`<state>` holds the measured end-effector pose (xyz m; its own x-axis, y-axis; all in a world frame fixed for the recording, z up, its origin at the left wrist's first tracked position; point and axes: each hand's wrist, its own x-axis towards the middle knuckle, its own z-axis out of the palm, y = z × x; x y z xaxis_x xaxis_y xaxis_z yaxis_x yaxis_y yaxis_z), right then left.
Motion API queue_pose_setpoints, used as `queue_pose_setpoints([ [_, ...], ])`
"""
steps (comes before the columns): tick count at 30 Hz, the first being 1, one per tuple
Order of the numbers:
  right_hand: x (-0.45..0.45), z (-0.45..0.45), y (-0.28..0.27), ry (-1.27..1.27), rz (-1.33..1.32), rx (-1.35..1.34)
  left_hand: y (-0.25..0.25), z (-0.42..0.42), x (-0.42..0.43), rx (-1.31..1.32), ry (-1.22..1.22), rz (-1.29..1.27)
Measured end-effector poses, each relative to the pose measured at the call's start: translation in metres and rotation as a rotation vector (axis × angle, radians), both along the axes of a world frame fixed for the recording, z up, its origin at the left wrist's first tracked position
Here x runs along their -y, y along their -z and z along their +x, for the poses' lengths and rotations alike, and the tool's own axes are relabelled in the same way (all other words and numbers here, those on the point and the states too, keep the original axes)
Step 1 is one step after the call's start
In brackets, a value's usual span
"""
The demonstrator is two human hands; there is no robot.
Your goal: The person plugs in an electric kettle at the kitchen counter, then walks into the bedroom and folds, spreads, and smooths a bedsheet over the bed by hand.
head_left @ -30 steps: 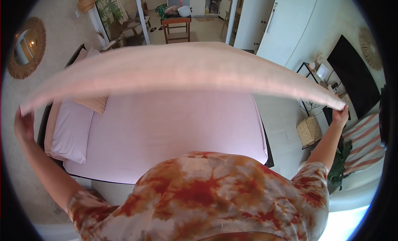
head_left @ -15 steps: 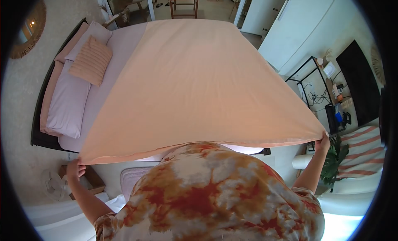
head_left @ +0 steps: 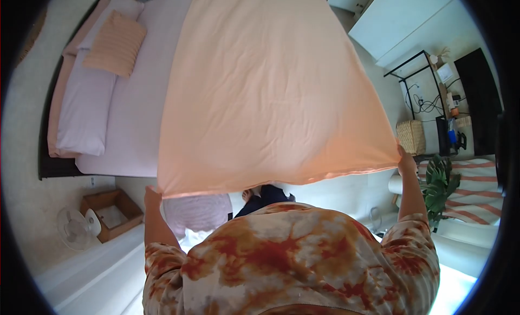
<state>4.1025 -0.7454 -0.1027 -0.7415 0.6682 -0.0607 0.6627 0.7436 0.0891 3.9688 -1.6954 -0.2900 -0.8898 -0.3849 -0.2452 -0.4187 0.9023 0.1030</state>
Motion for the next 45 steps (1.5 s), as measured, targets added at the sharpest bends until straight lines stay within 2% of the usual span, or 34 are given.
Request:
queue_pose_setpoints([
  [2,0.019,-0.005,-0.002,-0.174,0.122,0.326,-0.031,-0.003,-0.028,0.108,-0.053,0.1],
  [4,0.019,0.002,-0.001,-0.238,0.103,0.38,-0.061,-0.002,-0.041,0.239,0.01,0.175],
  [5,0.015,0.007,-0.002,-0.233,0.184,0.476,-0.054,0.009,-0.031,0.261,0.002,0.172],
  [6,0.013,0.013,-0.004,-0.225,0.263,0.565,-0.044,0.016,-0.008,0.133,0.108,0.273],
  [7,0.011,0.018,-0.011,-0.207,0.263,0.55,-0.037,0.02,0.014,-0.001,0.217,0.374],
  [8,0.006,0.027,-0.014,-0.207,0.258,0.555,-0.037,0.022,0.032,0.005,0.218,0.37],
  [10,-0.003,0.036,-0.023,-0.178,0.28,0.51,-0.038,0.022,0.045,0.047,-0.005,0.661],
  [11,-0.004,0.035,-0.025,-0.106,0.268,0.559,-0.042,0.022,0.046,0.078,-0.051,0.698],
  [15,-0.029,0.042,0.002,-0.141,0.264,0.628,-0.036,0.019,0.04,0.164,-0.016,0.775],
  [17,-0.038,0.042,0.021,-0.107,0.215,0.662,-0.036,0.021,0.023,0.156,0.058,0.555],
  [20,-0.041,0.046,0.05,-0.203,0.208,0.718,-0.025,0.028,0.005,0.138,0.034,0.421],
  [21,-0.051,0.05,0.065,-0.182,0.161,0.661,-0.02,0.029,-0.002,0.145,0.023,0.418],
  [23,-0.055,0.05,0.087,-0.182,0.191,0.719,-0.004,0.031,-0.01,0.14,0.137,0.232],
  [28,-0.056,0.039,0.141,-0.224,0.203,0.874,0.05,0.032,-0.029,0.248,0.172,0.009],
  [32,-0.061,0.032,0.193,-0.366,0.213,0.979,0.084,0.025,-0.065,0.319,0.104,-0.183],
  [34,-0.079,0.032,0.238,-0.094,0.199,1.108,0.108,0.018,-0.076,0.409,-0.007,-0.286],
  [35,-0.076,0.03,0.245,-0.102,0.202,1.108,0.116,0.013,-0.08,0.411,-0.015,-0.285],
  [37,-0.023,0.006,0.233,0.037,0.229,1.078,0.13,0.001,-0.086,0.407,-0.287,-0.302],
  [38,-0.025,-0.002,0.242,0.032,0.236,1.085,0.126,-0.009,-0.093,0.256,-0.421,-0.279],
  [39,-0.024,-0.006,0.252,0.164,0.148,0.795,0.12,-0.018,-0.099,0.106,-0.549,-0.255],
  [40,-0.028,-0.005,0.265,0.289,0.061,0.498,0.125,-0.025,-0.091,-0.123,-0.492,-0.227],
  [41,-0.044,-0.003,0.289,0.164,0.075,0.248,0.128,-0.033,-0.083,-0.359,-0.434,-0.196],
  [42,-0.058,-0.003,0.305,0.037,0.086,-0.002,0.124,-0.042,-0.087,-0.36,-0.438,-0.192],
  [44,0.007,-0.039,0.285,-0.03,0.014,-0.11,0.113,-0.056,-0.092,-0.186,-0.332,-0.142],
  [45,0.024,-0.051,0.288,-0.126,-0.053,-0.197,0.12,-0.06,-0.09,-0.209,-0.335,-0.144],
])
